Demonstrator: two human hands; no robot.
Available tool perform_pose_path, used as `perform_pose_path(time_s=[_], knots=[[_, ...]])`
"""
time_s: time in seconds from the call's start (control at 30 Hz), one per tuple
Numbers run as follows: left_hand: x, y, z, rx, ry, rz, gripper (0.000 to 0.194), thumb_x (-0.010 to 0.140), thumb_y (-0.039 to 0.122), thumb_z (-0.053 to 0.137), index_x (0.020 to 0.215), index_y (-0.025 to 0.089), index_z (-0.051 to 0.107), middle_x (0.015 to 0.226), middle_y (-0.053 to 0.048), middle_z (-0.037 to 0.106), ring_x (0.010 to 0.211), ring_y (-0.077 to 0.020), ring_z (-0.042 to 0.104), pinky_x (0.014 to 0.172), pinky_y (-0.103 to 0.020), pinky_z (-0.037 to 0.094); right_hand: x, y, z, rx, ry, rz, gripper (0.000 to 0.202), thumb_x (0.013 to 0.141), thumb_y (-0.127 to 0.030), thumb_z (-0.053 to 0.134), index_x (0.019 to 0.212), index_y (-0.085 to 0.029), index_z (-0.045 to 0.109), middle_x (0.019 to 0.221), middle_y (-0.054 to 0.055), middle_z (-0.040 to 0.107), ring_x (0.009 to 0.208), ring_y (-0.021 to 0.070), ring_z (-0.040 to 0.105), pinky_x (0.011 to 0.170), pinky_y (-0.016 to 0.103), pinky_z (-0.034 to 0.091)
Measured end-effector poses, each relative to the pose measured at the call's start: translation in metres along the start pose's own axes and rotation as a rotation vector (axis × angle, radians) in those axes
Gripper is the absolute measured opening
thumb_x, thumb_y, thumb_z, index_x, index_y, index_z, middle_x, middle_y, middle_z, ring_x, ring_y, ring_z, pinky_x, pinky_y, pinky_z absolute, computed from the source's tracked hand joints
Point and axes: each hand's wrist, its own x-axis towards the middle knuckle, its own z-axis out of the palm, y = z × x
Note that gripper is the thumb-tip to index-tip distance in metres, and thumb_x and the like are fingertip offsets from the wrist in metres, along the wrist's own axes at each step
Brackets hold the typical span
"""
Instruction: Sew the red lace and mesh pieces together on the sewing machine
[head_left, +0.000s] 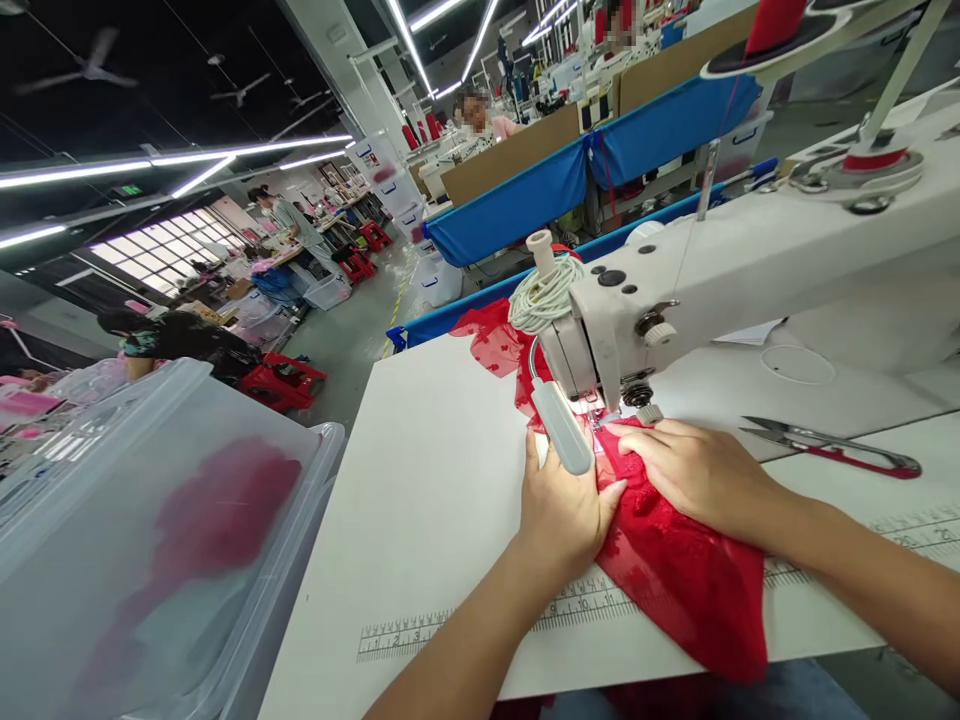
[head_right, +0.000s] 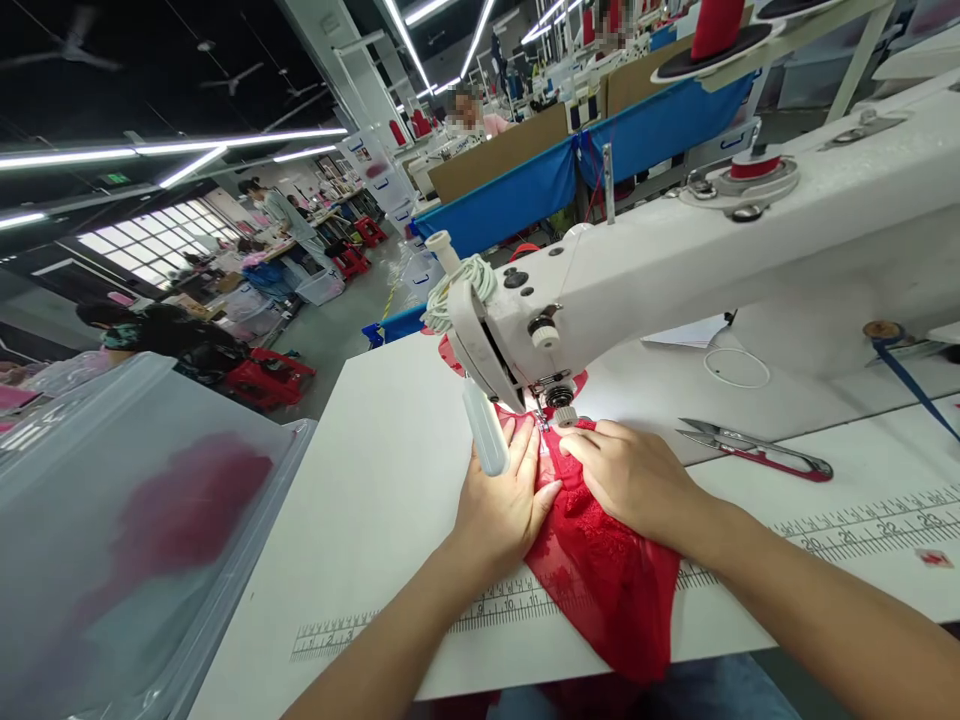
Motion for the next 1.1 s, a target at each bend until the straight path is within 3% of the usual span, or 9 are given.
perform_pose_path(time_s=[0.23,0.43,0.6,0.7,0.87,1.1], knots=[[0.001,-0.001,-0.002,0.015,-0.003,0.010,0.054,0.107,0.046,0.034,0.143,0.011,0.053,0.151,-0.018,0.053,0.136,-0.0370,0.052,0.116,-0.068,0.035,0.001,0.000,-0.002,0.001,-0.035,0.010,0.034,0.090,-0.008,0.041,0.107,-0.020,0.068,0.100,0.004,0.077,0.078,0.0198,0.064,0.058,0.032,0.045],[0.003,0.000,-0.005,-0.006,0.008,-0.003,0.042,0.104,0.038,0.043,0.135,0.016,0.061,0.146,-0.015,0.058,0.131,-0.0365,0.056,0.116,-0.069,0.034,0.000,0.002,0.000,0.017,-0.101,0.063,0.037,0.092,-0.012,0.039,0.114,-0.021,0.067,0.097,0.006,0.076,0.075,0.0206,0.064,0.055,0.033,0.044],[0.004,0.003,-0.007,-0.032,0.035,-0.006,0.035,0.102,0.029,0.044,0.123,0.016,0.069,0.134,-0.015,0.066,0.126,-0.0359,0.059,0.114,-0.067,0.037,-0.004,0.005,0.013,0.011,0.031,0.090,0.037,0.093,-0.013,0.039,0.113,-0.025,0.068,0.108,0.006,0.075,0.081,0.0203,0.064,0.060,0.033,0.045],[0.005,0.004,-0.010,-0.032,0.059,-0.015,0.034,0.102,0.026,0.042,0.118,0.015,0.071,0.130,-0.016,0.068,0.124,-0.0355,0.060,0.114,-0.066,0.037,-0.005,0.007,0.017,0.002,0.064,0.073,0.040,0.094,-0.014,0.039,0.119,-0.025,0.067,0.101,0.006,0.074,0.081,0.0206,0.063,0.062,0.032,0.045],[0.004,0.002,-0.011,-0.037,0.040,-0.010,0.035,0.100,0.025,0.041,0.117,0.014,0.070,0.128,-0.016,0.069,0.126,-0.0359,0.059,0.116,-0.067,0.033,-0.004,0.005,0.011,-0.011,0.019,0.067,0.035,0.095,-0.016,0.038,0.113,-0.024,0.067,0.085,0.005,0.070,0.073,0.0205,0.061,0.057,0.031,0.040],[0.002,-0.003,-0.009,-0.028,0.068,0.052,0.041,0.097,0.027,0.042,0.128,0.010,0.064,0.133,-0.019,0.065,0.132,-0.0398,0.053,0.115,-0.070,0.032,0.003,0.007,0.000,0.023,-0.005,-0.013,0.032,0.102,-0.024,0.036,0.108,-0.023,0.067,0.088,0.007,0.072,0.075,0.0203,0.063,0.058,0.031,0.044]])
